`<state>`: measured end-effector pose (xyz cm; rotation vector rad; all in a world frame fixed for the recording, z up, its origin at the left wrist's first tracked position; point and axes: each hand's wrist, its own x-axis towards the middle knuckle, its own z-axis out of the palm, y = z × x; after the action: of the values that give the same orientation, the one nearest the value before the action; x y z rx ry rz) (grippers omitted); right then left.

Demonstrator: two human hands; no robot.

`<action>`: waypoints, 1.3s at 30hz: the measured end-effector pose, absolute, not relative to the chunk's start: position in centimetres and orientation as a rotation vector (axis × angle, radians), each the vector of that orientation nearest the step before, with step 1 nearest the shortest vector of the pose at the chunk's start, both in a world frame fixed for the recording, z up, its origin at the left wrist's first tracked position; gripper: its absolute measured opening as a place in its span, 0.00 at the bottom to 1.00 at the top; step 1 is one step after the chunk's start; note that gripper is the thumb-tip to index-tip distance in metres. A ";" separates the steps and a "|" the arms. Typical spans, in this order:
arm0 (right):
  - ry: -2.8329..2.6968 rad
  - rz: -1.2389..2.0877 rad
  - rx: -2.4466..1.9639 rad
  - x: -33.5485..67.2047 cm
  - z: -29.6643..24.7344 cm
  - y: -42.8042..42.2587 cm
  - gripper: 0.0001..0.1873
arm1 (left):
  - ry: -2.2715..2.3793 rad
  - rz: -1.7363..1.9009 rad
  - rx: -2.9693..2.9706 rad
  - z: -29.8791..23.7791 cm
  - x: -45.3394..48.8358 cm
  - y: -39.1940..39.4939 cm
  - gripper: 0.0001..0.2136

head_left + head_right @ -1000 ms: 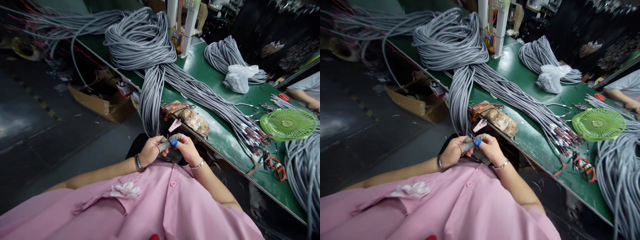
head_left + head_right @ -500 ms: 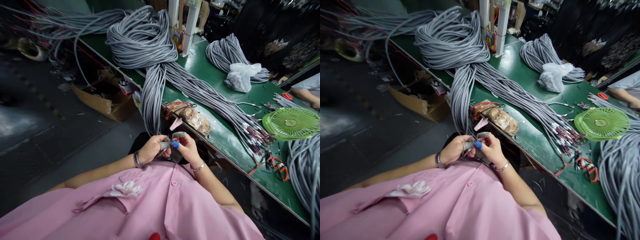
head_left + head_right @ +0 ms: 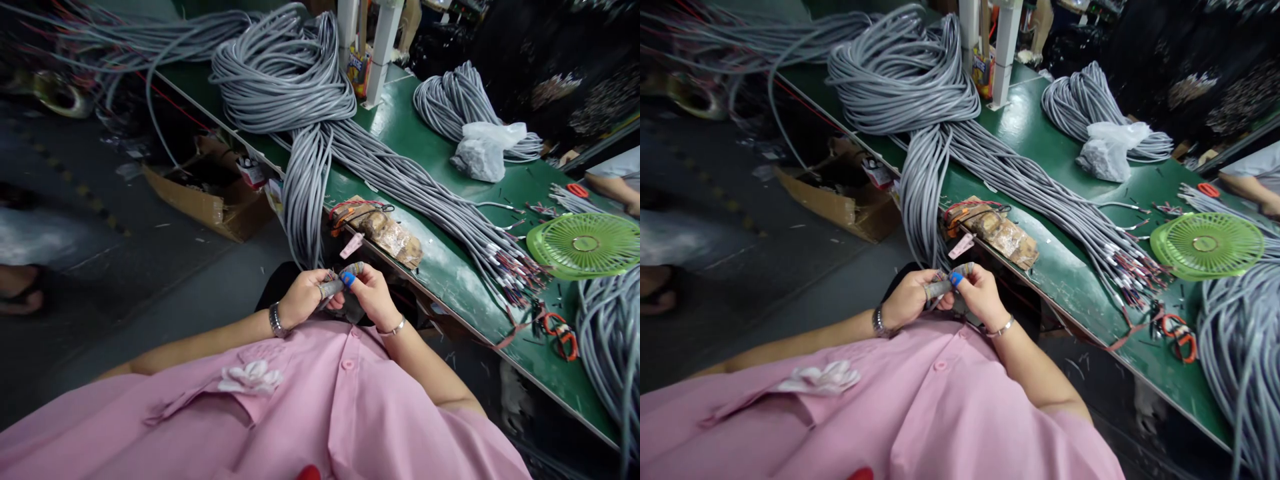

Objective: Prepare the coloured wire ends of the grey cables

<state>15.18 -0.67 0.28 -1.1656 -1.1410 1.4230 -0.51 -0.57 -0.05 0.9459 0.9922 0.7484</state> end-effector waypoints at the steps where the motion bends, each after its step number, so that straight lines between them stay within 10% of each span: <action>1: -1.126 1.414 -1.191 15.1 0.3 -0.7 0.11 | 0.986 0.756 0.938 -0.1 -0.6 -0.6 0.09; 39: -0.944 1.474 -1.172 14.2 0.5 -0.5 0.09 | 0.949 1.004 0.692 -0.7 -0.4 -0.5 0.10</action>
<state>14.23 -0.49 0.49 -1.1718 -0.9436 1.4736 -0.35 -0.45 -0.68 0.6923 0.9490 1.0037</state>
